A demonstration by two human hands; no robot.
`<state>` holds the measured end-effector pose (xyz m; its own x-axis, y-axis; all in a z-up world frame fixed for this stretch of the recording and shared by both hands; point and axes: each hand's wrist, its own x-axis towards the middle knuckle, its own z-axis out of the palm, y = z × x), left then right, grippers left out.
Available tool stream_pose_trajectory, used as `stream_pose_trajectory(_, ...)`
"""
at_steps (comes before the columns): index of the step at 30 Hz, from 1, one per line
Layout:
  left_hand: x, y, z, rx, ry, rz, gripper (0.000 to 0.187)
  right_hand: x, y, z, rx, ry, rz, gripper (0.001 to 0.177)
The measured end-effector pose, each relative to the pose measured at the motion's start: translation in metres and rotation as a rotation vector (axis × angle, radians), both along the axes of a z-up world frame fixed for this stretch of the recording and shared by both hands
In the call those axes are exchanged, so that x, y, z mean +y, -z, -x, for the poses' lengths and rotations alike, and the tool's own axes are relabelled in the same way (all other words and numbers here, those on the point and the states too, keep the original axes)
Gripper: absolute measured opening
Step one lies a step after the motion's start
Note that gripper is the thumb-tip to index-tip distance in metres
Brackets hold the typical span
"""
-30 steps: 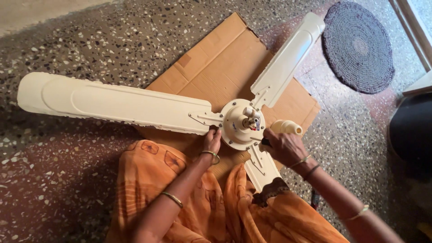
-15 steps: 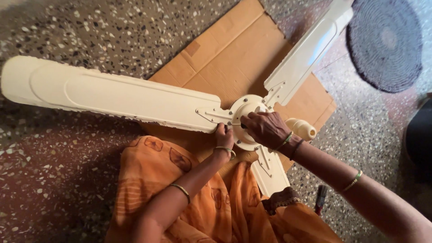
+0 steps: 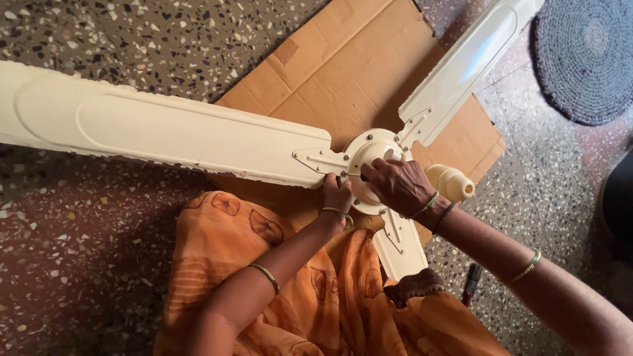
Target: The person uses a screwdriver to tighten screws on the central hub of a ceiling fan. The fan blades are attached and resting on a cardboard sheet on the floor. The person works methodically around the hub, securing each screw.
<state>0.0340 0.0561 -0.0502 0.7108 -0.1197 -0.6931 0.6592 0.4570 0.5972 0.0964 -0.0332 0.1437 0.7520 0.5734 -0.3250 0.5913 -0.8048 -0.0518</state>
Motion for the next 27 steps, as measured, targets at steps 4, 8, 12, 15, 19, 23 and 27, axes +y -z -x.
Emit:
stream_pose_trajectory(4, 0.000, 0.000, -0.001, 0.014, 0.022, 0.000, 0.016, 0.002, 0.001, 0.000, 0.018, 0.005, 0.024, 0.014)
stream_pose_trajectory(8, 0.003, -0.006, -0.001, 0.032, 0.020, 0.031, 0.016, 0.002, 0.006, 0.000, 0.018, 0.002, 0.017, 0.014)
stream_pose_trajectory(12, 0.007, -0.015, -0.004, 0.057, 0.046, 0.008, 0.022, 0.001, 0.016, 0.004, 0.005, -0.024, -0.028, 0.008)
stream_pose_trajectory(15, 0.009, -0.018, -0.005, 0.048, 0.035, 0.017, 0.025, 0.001, 0.017, 0.006, 0.052, -0.042, -0.063, 0.020)
stream_pose_trajectory(19, 0.008, -0.017, -0.004, 0.032, 0.033, -0.012, 0.027, 0.001, 0.014, 0.006, 0.012, -0.117, -0.103, 0.027)
stream_pose_trajectory(23, 0.007, -0.014, -0.003, -0.002, 0.025, -0.033, 0.028, 0.003, 0.020, 0.009, -0.010, -0.143, -0.075, 0.022)
stream_pose_trajectory(27, 0.009, -0.016, -0.002, -0.022, 0.011, -0.029, 0.030, 0.000, 0.026, 0.009, 0.024, -0.116, -0.092, 0.025)
